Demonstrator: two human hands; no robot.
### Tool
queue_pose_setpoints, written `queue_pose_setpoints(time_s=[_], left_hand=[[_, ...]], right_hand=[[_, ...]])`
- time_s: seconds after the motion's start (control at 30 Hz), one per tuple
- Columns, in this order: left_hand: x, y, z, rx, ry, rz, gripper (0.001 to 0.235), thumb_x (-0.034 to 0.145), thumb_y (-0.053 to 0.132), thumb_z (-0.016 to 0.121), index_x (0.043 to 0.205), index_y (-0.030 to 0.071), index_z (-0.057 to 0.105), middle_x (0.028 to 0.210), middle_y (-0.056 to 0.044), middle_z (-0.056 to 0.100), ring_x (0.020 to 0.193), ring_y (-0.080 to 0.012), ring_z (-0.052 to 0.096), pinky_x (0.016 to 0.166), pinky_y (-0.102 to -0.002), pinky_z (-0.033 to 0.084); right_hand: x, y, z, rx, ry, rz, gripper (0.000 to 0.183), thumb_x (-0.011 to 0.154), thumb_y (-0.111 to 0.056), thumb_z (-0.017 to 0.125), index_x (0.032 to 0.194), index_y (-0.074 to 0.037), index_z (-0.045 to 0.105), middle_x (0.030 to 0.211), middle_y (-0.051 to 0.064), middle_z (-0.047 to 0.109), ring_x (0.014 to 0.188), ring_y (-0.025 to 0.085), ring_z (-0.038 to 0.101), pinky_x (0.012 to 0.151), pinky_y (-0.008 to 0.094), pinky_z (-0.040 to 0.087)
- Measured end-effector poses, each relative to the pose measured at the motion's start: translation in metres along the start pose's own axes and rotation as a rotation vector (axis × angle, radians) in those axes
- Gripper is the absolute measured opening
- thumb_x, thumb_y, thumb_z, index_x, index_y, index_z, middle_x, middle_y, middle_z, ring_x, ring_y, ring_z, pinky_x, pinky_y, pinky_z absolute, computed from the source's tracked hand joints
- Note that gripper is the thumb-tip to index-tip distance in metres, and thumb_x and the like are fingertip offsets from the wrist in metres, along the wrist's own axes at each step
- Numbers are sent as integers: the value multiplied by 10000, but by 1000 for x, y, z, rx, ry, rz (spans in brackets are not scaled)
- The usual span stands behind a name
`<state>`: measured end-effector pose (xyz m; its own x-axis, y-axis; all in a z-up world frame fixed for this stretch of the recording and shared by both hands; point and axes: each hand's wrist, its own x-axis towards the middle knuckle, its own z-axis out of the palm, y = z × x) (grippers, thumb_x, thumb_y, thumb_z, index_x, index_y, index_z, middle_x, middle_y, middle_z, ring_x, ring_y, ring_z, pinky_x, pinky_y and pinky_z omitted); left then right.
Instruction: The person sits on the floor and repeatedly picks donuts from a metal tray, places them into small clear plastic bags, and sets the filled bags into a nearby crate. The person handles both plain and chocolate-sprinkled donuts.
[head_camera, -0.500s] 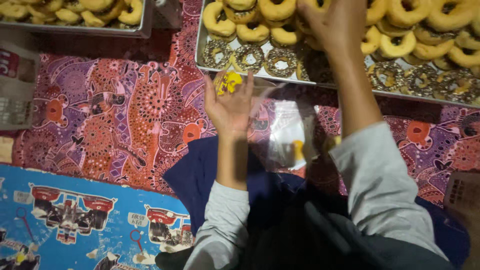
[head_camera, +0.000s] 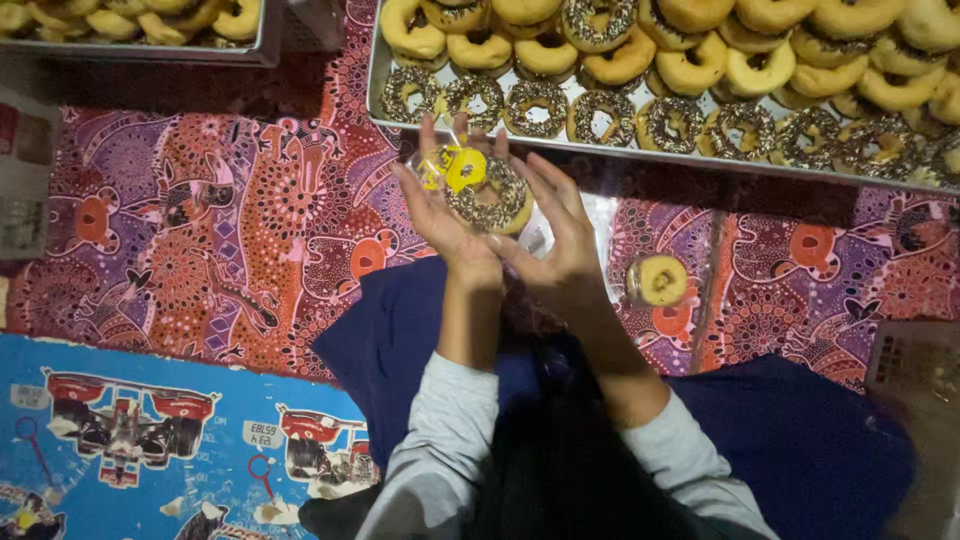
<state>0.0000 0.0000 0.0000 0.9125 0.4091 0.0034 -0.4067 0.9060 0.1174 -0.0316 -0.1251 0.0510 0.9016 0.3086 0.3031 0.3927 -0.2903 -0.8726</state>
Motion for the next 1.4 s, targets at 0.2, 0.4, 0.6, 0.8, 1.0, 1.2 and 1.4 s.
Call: queue_pose_setpoints(time_s=[0.2, 0.4, 0.6, 0.8, 1.0, 1.2, 1.4], left_hand=[[-53, -14, 12, 760, -92, -55, 746, 1064, 505, 553, 1615, 186, 163, 1667, -77, 267, 1532, -264, 323, 1293, -509, 247], [-80, 60, 5, 2048, -818, 660, 614, 922, 462, 692, 1438, 154, 565, 1505, -151, 521, 1444, -356, 441, 1256, -567, 150], [-135, 106, 0, 1763, -218, 365, 146, 1054, 119, 683, 1185, 80, 733, 1143, -122, 791, 1078, -246, 769, 1033, -417, 567], [-145, 127, -14, 1089, 183, 100, 178, 1040, 118, 625, 1084, -39, 697, 1022, -133, 768, 954, -196, 770, 909, -318, 629], [-150, 121, -17, 1301, 179, 21, 220, 1024, 93, 675, 1164, -68, 732, 1040, -124, 741, 922, -115, 679, 842, -265, 571], [-156, 117, -1, 1669, 71, 157, 193, 1023, 140, 665, 1092, -11, 765, 993, -117, 804, 898, -134, 742, 839, -256, 594], [-154, 108, 17, 1531, 66, 408, 352, 1068, 287, 620, 1210, -19, 720, 1247, -204, 713, 1151, -223, 702, 1022, -324, 563]], right_hand=[[3, -10, -12, -77, 156, 49, 591, 933, -104, 751, 1488, -35, 558, 1535, 222, 517, 1464, 341, 523, 1222, 440, 439], [-14, 9, -5, 514, -171, 161, 528, 1077, -71, 549, 1584, -4, 418, 1596, 159, 485, 1483, 187, 444, 1206, 323, 367], [-43, -7, 6, -430, -424, -353, 147, 992, -215, 714, 1107, -124, 719, 949, 88, 771, 765, 251, 748, 643, 363, 574], [-59, -51, 41, -177, -330, -222, 125, 947, -194, 751, 1053, -134, 779, 934, 85, 742, 808, 270, 752, 686, 357, 593], [-62, -46, 42, -201, -187, -464, 337, 968, -76, 669, 1304, -68, 651, 1119, 147, 731, 1044, 321, 739, 899, 388, 610], [-22, -37, 34, -121, -192, 38, 286, 964, -60, 716, 1230, 38, 679, 911, 198, 708, 805, 354, 703, 707, 406, 556], [-53, -11, 23, 809, -445, 774, 622, 818, -143, 705, 1402, -69, 505, 1147, 7, 712, 980, 131, 693, 840, 271, 552]])
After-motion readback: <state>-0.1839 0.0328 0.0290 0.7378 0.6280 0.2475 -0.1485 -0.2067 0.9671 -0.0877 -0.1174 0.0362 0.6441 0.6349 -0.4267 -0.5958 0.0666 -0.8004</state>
